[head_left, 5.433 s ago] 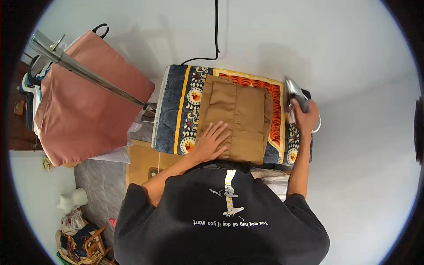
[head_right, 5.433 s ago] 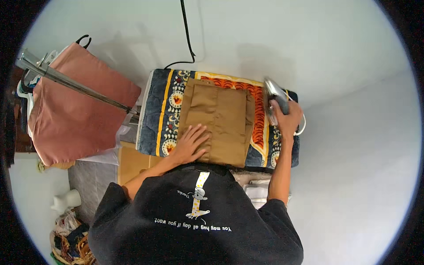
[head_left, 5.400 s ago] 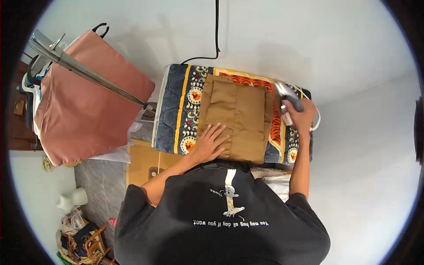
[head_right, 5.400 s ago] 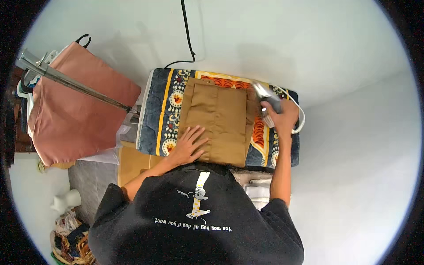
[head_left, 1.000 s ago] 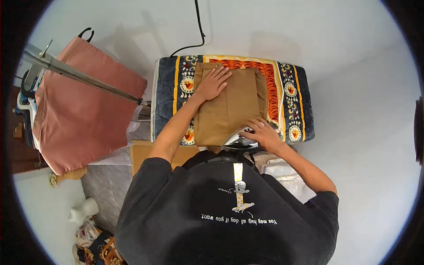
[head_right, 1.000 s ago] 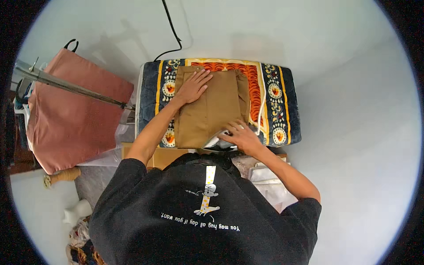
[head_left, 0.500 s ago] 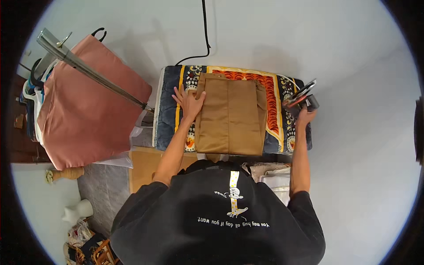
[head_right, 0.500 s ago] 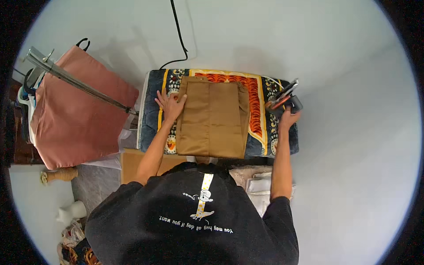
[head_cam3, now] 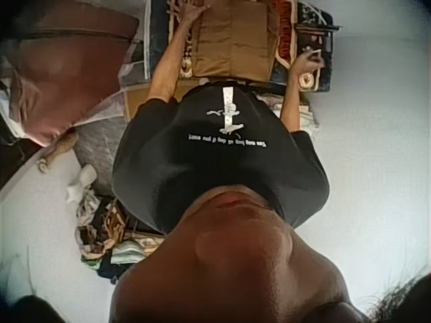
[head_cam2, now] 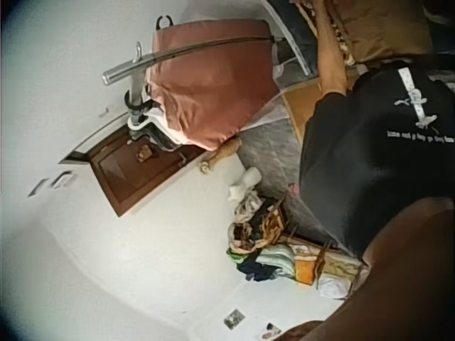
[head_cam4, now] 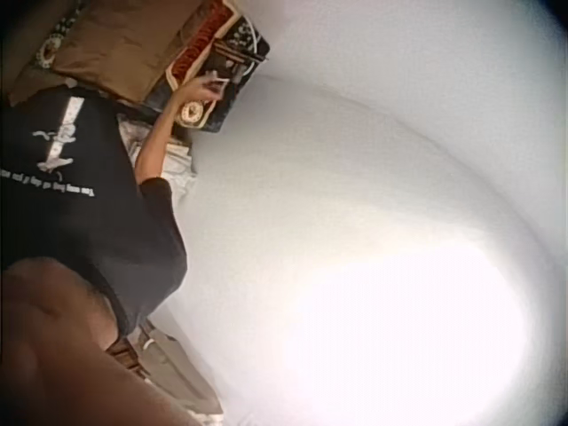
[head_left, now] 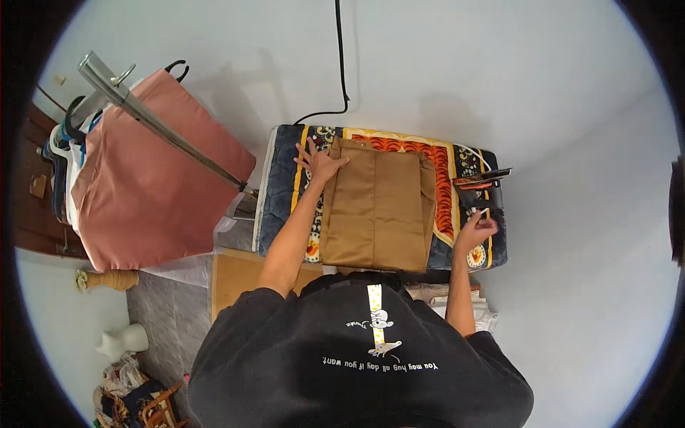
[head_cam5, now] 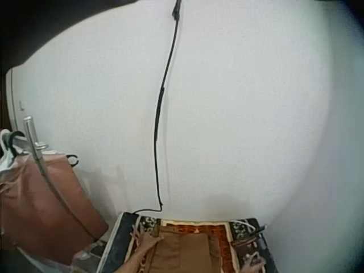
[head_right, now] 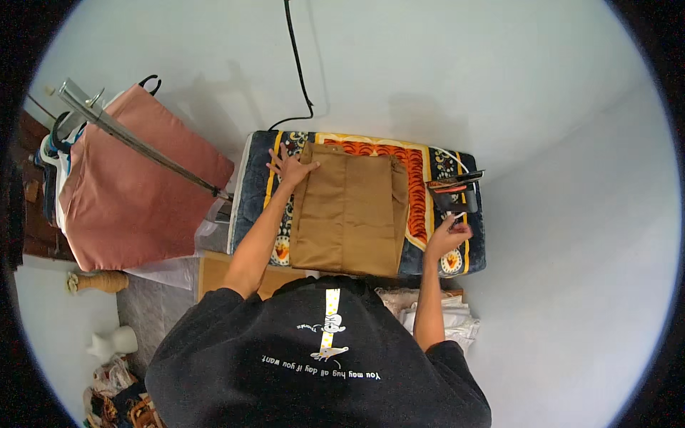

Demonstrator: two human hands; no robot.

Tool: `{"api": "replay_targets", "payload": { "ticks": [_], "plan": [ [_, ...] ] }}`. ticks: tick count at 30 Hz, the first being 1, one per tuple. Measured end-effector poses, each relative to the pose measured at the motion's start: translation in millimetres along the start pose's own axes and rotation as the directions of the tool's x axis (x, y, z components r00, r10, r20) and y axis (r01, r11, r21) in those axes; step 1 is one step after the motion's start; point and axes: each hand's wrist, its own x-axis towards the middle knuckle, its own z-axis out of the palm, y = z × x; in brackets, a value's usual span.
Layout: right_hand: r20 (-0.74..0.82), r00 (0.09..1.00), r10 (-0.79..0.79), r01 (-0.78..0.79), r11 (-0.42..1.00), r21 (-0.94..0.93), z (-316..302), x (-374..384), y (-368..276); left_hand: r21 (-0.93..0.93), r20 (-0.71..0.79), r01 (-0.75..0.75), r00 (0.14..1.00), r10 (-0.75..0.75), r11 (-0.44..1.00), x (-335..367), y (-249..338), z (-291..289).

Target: The recorder is ironing and folding a pair of brown pants on an ironing board.

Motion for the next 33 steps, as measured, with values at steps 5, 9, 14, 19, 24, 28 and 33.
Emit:
{"api": "replay_targets", "payload": {
  "ticks": [5, 9, 14, 19, 24, 28, 33],
  "plan": [
    [0.541, 0.823, -0.171, 0.488, 0.700, -0.522, 8, -58, -24, 0.016, 0.170, 0.018, 0.985, -0.020, 1.000, 1, 15, -7],
    [0.662, 0.743, -0.097, 0.490, 0.752, -0.441, 93, -43, -56, 0.031, 0.021, 0.005, 1.000, -0.006, 1.000, 20, -10, 17],
    [0.854, 0.422, 0.305, -0.339, 0.927, -0.163, 178, 22, -36, -0.266, 0.154, -0.023, 0.986, 0.065, 0.964, 5, 25, -7],
    [0.868, 0.174, 0.464, -0.648, 0.718, -0.254, 163, 53, -101, -0.504, 0.213, 0.004, 0.970, 0.120, 0.864, -34, 62, -79],
    [0.942, 0.333, -0.043, -0.439, 0.877, 0.196, 104, 63, -227, -0.761, -0.190, -0.313, 0.945, 0.266, 0.569, -74, 87, -161],
    [0.846, 0.444, -0.296, -0.158, 0.903, 0.399, 50, 59, -274, -0.501, -0.336, -0.666, 0.739, 0.585, 0.553, -114, 102, -229],
    [0.606, 0.377, -0.701, 0.409, 0.713, 0.570, 6, 9, -195, -0.082, -0.208, -0.799, 0.598, 0.774, 0.596, -173, 59, -223]
  ]
}}
